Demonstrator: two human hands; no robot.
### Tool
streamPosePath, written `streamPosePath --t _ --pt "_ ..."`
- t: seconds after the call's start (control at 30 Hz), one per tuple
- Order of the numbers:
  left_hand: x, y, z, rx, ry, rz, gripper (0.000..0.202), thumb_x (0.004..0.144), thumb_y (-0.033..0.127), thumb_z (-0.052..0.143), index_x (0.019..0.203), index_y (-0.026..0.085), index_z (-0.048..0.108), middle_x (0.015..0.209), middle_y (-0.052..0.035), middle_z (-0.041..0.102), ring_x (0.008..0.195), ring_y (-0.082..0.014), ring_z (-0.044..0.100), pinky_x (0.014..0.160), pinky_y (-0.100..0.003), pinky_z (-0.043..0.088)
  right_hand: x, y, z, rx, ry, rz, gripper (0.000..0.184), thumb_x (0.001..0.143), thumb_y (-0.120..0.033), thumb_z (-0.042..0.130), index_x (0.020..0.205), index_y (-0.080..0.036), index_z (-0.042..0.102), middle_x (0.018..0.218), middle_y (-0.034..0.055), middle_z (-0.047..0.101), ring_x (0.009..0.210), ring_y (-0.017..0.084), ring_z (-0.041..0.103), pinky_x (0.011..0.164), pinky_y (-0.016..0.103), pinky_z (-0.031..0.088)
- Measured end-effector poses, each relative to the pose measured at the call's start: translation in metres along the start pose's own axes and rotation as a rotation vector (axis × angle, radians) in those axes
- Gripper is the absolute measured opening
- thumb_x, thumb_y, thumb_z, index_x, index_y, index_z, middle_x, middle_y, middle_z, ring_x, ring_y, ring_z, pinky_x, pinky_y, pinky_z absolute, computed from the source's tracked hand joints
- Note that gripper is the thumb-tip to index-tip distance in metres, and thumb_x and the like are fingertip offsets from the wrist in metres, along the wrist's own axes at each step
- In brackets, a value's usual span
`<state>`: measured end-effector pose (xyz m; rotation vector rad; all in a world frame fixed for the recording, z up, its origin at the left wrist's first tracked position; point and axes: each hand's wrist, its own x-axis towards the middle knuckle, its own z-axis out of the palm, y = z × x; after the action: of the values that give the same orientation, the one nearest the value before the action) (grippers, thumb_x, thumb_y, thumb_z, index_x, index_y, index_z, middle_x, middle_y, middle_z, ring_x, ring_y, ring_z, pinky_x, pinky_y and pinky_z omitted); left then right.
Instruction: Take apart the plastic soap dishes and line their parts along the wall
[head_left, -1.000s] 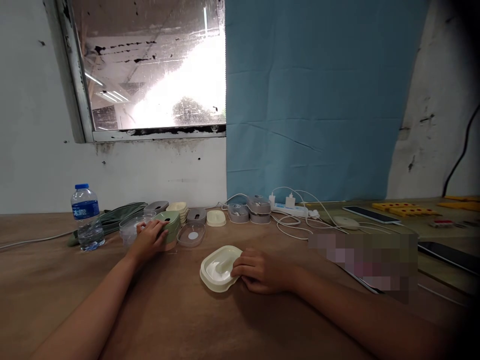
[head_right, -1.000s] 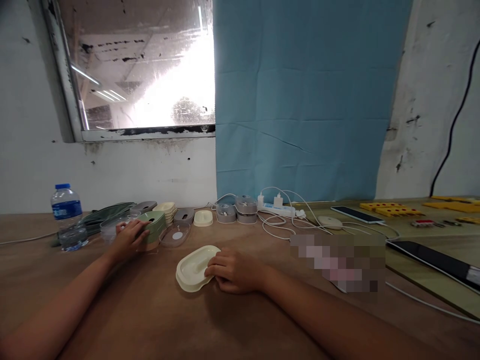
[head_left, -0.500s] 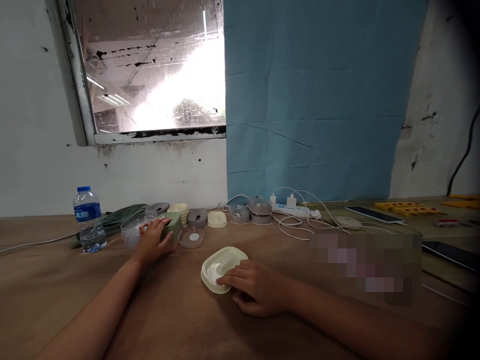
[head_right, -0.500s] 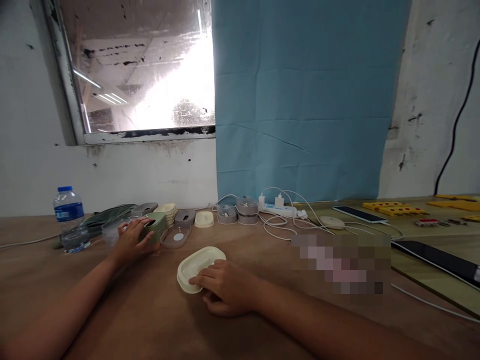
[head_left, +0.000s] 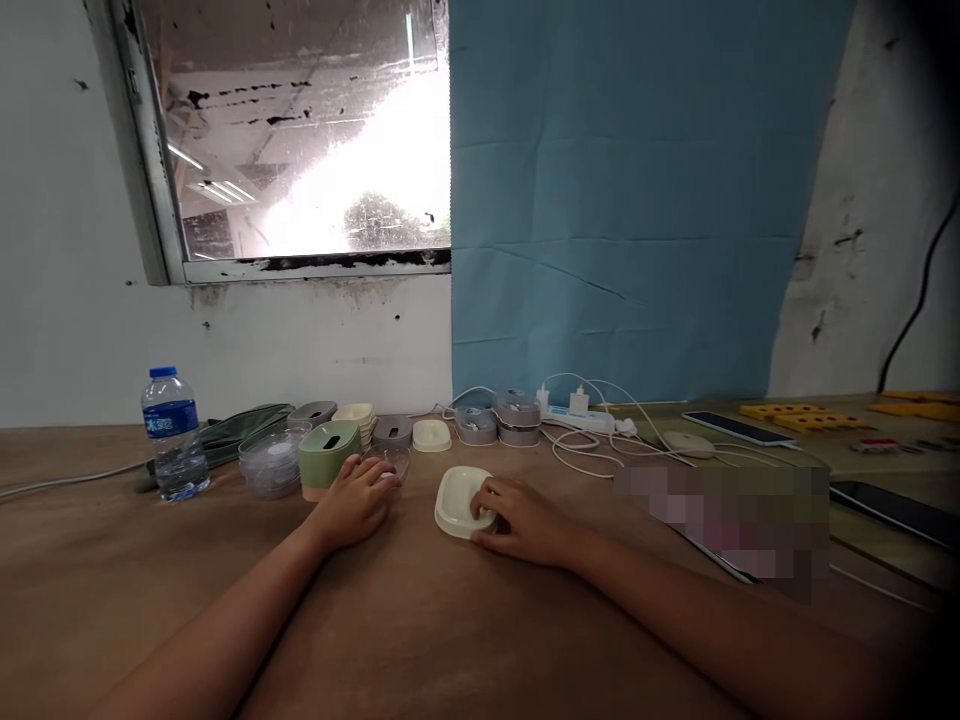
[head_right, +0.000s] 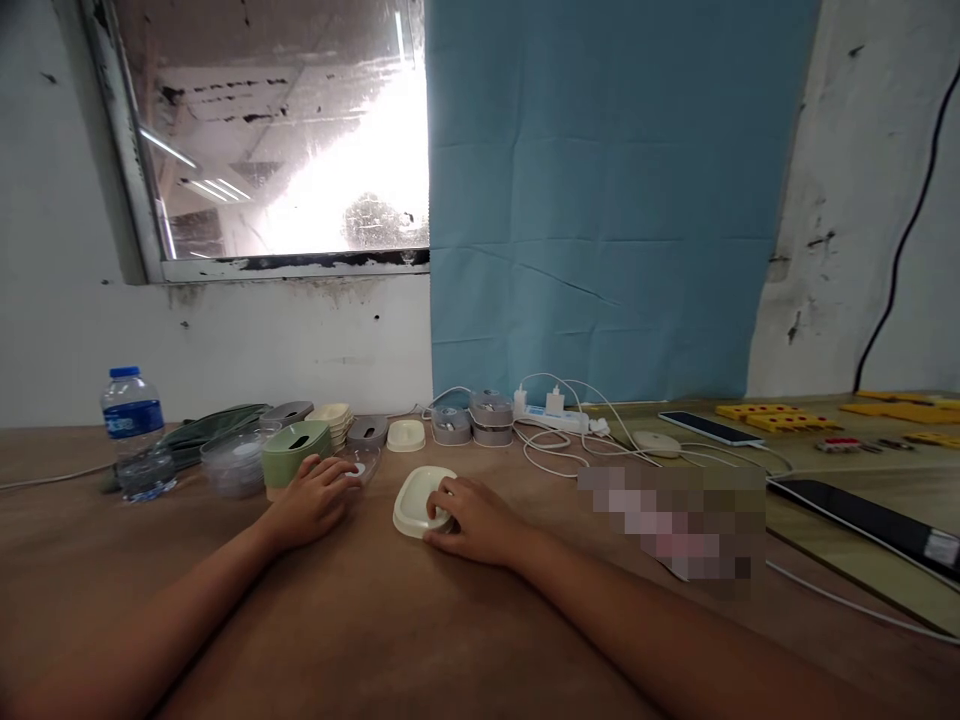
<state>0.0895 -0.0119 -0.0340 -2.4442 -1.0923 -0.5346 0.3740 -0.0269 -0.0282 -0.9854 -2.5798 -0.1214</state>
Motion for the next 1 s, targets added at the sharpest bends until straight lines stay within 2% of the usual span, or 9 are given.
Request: streamPosePath --t 0.07,0.13,0.27,0.5,0.63,0.8,0.9,1.0 --pt "0.0 0.001 0.001 -0.014 -0.014 0.006 0.033 0.075 0.013 0.042 0.105 0.024 0.052 0.114 -0.0054 0.055 0.109 -0.022 0.045 0.095 -0.044 0.021 0.0 0.0 0.004 0.05 0.01 0.005 0.014 0.079 -0.026 0.053 0.091 -0.02 0.057 0.09 0.004 0.056 0.08 0.017 0.052 0.07 0.027 0.041" --pt "0.0 0.0 0.001 -0.029 -0.02 -0.004 0.033 0.076 0.014 0.041 0.105 0.024 0.052 0.114 -0.0053 0.055 0.109 -0.0217 0.045 0.095 -0.044 0.021 0.001 0.0 0.008 0.112 0.005 0.013 0.014 0.08 -0.019 0.049 0.093 -0.019 0.056 0.092 0.0044 0.057 0.08 0.016 0.053 0.071 0.027 0.042" --pt "-0.001 -0.003 0.003 -0.051 -0.033 -0.034 0.031 0.077 0.016 0.041 0.105 0.024 0.053 0.114 -0.0056 0.055 0.108 -0.0221 0.046 0.095 -0.043 0.023 0.001 0.004 0.016 0.208 0.048 0.022 0.016 0.081 -0.015 0.046 0.095 -0.017 0.054 0.097 0.0063 0.054 0.086 0.016 0.053 0.078 0.028 0.043" --pt "-0.001 -0.007 0.011 -0.083 -0.054 -0.111 0.035 0.08 0.014 0.036 0.111 0.023 0.049 0.112 -0.0051 0.058 0.103 -0.0208 0.051 0.096 -0.043 0.024 0.013 0.013 0.032 0.229 0.253 0.04 0.016 0.085 -0.015 0.042 0.097 -0.018 0.051 0.099 0.0071 0.05 0.091 0.016 0.052 0.083 0.03 0.044" --pt "-0.002 -0.007 0.013 -0.092 -0.05 -0.162 0.039 0.079 0.012 0.035 0.116 0.02 0.045 0.112 -0.008 0.058 0.105 -0.0207 0.051 0.098 -0.043 0.023 0.046 0.014 0.047 0.155 0.387 0.095 0.015 0.085 -0.014 0.041 0.097 -0.016 0.05 0.098 0.0076 0.05 0.093 0.016 0.052 0.085 0.029 0.044" --pt "-0.002 -0.008 0.013 -0.084 -0.065 -0.192 0.038 0.077 0.011 0.035 0.112 0.019 0.047 0.108 -0.0083 0.06 0.102 -0.021 0.053 0.096 -0.043 0.025 0.109 0.028 0.07 0.065 0.531 0.283 0.022 0.087 -0.011 0.035 0.106 -0.01 0.047 0.107 0.0143 0.046 0.105 0.021 0.046 0.092 0.036 0.039" --pt "-0.002 -0.007 0.012 -0.08 -0.079 -0.199 0.037 0.078 0.011 0.035 0.111 0.02 0.048 0.105 -0.0077 0.061 0.099 -0.0207 0.054 0.095 -0.042 0.026 0.137 0.042 0.08 0.011 0.536 0.365 0.022 0.088 -0.012 0.038 0.107 -0.01 0.05 0.109 0.0141 0.048 0.103 0.021 0.048 0.09 0.037 0.041" --pt "-0.001 -0.006 0.01 -0.072 -0.089 -0.204 0.035 0.079 0.012 0.034 0.109 0.02 0.049 0.102 -0.0069 0.062 0.099 -0.0204 0.054 0.095 -0.042 0.026 0.15 0.055 0.087 -0.034 0.483 0.401 0.022 0.089 -0.024 0.047 0.108 -0.014 0.052 0.111 0.0085 0.052 0.098 0.019 0.053 0.083 0.039 0.045"
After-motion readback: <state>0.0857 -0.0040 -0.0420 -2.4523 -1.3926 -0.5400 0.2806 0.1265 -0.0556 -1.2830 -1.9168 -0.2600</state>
